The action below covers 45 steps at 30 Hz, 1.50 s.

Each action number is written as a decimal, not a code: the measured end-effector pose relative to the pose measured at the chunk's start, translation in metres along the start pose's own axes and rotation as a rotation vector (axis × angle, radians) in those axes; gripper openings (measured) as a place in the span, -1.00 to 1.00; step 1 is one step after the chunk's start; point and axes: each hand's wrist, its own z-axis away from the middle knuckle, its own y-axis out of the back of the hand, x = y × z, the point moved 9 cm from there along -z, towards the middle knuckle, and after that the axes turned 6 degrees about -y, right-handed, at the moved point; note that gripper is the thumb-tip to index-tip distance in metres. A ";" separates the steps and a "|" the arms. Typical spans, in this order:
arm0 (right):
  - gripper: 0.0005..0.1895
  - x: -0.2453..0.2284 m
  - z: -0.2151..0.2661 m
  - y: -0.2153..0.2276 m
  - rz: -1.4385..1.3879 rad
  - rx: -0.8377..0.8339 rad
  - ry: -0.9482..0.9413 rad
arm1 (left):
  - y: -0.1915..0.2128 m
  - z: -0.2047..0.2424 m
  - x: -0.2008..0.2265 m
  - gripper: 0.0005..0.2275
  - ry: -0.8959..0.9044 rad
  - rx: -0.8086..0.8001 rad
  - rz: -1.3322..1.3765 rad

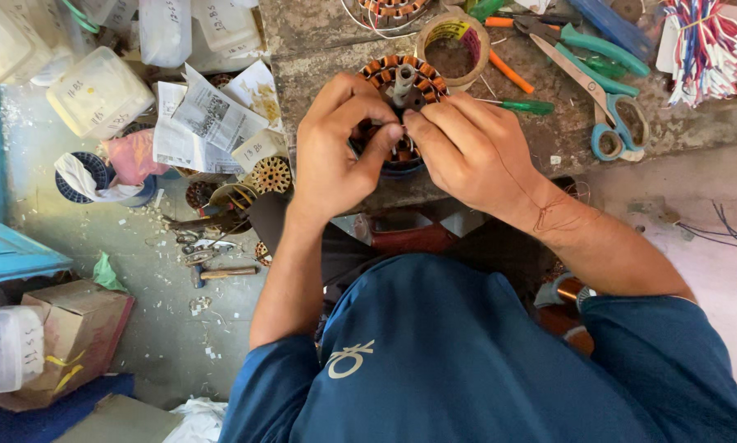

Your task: The person sits on the floor and works on a motor stator, stripping and twisting copper wires, then connecting them to the stator coils. They use scissors to cut wire and a screwdriver to adjust connections.

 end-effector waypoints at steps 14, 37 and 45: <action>-0.73 -0.006 0.001 -0.005 0.069 -0.026 0.100 | 0.029 -0.033 0.029 -0.78 0.048 0.001 0.034; -0.79 -0.024 -0.009 -0.031 0.511 -0.343 0.263 | 0.032 -0.110 0.093 -0.86 -0.680 -0.395 -0.112; -0.77 -0.011 -0.008 -0.019 0.304 -0.241 0.408 | 0.036 -0.106 0.086 -0.87 -0.683 -0.442 -0.048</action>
